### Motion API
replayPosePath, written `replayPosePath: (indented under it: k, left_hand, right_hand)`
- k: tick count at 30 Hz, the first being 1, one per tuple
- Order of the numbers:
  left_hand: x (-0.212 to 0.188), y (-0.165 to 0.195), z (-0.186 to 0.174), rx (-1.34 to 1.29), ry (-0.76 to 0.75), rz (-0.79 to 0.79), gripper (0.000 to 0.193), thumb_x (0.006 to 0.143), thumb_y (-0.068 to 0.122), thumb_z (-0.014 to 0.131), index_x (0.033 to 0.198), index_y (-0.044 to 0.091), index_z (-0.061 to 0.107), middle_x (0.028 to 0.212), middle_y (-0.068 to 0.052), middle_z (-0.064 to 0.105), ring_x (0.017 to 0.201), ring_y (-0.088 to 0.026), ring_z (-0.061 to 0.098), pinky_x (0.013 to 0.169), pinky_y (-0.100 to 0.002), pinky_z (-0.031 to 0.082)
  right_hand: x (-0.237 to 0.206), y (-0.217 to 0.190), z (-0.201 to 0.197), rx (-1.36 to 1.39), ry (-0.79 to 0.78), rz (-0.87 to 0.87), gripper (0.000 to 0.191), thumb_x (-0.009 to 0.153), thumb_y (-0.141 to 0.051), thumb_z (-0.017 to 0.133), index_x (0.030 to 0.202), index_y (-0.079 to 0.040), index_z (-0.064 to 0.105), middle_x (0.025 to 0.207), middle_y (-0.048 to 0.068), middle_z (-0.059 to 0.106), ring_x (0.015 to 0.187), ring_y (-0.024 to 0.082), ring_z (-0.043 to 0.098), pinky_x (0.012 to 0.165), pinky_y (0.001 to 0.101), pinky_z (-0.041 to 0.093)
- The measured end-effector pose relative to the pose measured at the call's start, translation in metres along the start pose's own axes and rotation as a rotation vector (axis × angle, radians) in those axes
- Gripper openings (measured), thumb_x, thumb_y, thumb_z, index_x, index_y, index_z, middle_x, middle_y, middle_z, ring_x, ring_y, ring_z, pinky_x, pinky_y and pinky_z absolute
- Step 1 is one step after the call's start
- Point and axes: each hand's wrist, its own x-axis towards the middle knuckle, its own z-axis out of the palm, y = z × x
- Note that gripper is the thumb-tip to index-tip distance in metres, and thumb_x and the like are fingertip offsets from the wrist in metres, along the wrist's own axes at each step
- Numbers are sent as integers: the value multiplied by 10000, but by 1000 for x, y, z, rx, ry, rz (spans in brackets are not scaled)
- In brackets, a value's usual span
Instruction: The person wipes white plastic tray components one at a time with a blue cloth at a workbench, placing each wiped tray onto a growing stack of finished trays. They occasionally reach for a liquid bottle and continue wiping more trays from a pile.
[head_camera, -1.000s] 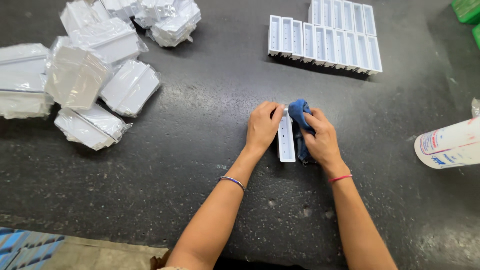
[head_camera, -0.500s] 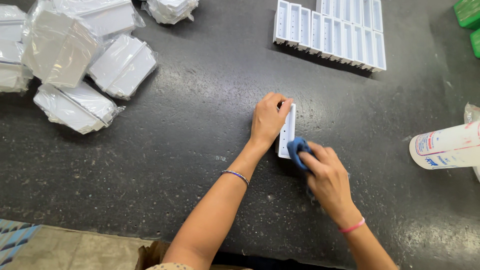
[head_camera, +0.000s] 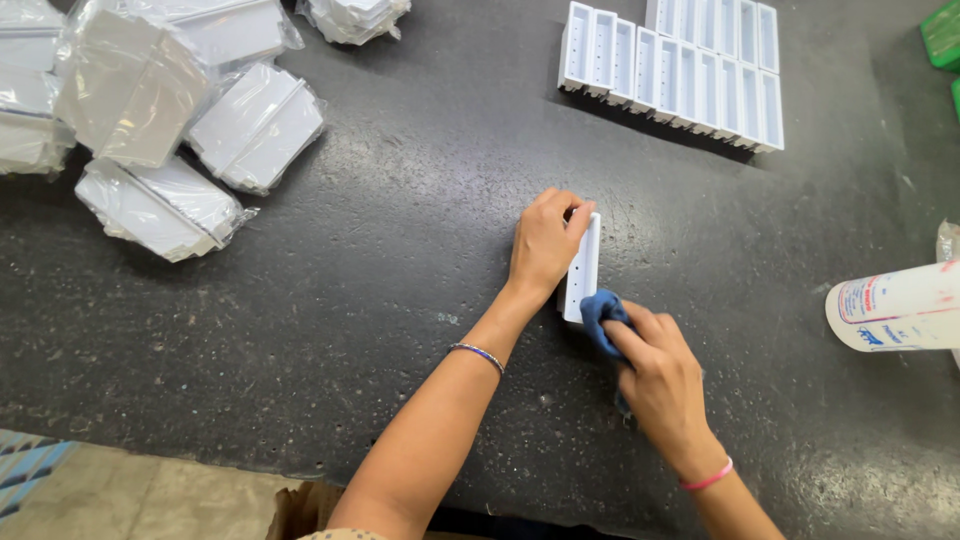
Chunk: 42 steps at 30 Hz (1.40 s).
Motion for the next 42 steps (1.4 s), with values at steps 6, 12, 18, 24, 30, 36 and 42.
replayPosePath:
  k: [6,12,18,24,30,36,42]
  left_hand:
    - [4,-1,-3,-8,-36,17,189,943,201,682,888,22,709,859,-136,670,738,-314,677,685,-425,532]
    - [-1,0,-2,26,11,125,161,948,155,677,874,12,677,873,-154,660,796,-352,663,708,-448,517]
    - [-6,-2,3,17,-34,105,169,961,163,666,880,15,668,892,-161,658,811,-366,659,722,-451,525]
    - [-6,-1,2,35,-27,102,185,958,178,670,873,13,673,881,-154,662,799,-356,662,710,-447,520]
    - [-1,1,-2,-6,-71,60,204,954,205,670,906,10,701,907,-139,685,800,-311,691,732,-408,541]
    - [-2,8,-6,38,-176,49,292,861,354,745,893,64,752,944,-118,722,862,-308,699,753,-424,543]
    - [-1,11,-4,41,-210,-30,300,833,387,761,876,90,763,936,-101,723,871,-303,702,761,-422,539]
  right_hand:
    - [71,28,18,19,123,-39,393,770,73,601,1134,-39,695,1212,126,662,1056,357,625,906,447,518]
    - [92,52,33,95,138,-29,366,819,33,624,1178,-19,677,1212,142,653,1106,378,620,927,451,508]
    - [34,23,18,11,86,4,403,769,68,628,1155,-28,693,1252,121,655,1063,344,620,915,432,513]
    - [-21,6,-9,15,-33,-38,452,675,85,639,1099,-55,711,1255,92,668,1026,320,629,880,417,525]
    - [-42,10,-7,122,-27,24,418,677,80,673,1074,-43,721,1227,91,687,1040,314,654,880,393,532]
    - [-36,12,-8,330,124,277,373,818,83,662,1169,-34,708,1220,108,687,1068,286,705,904,365,544]
    - [-11,16,9,112,40,16,419,734,100,684,1132,-28,712,1272,139,670,1113,348,652,940,400,518]
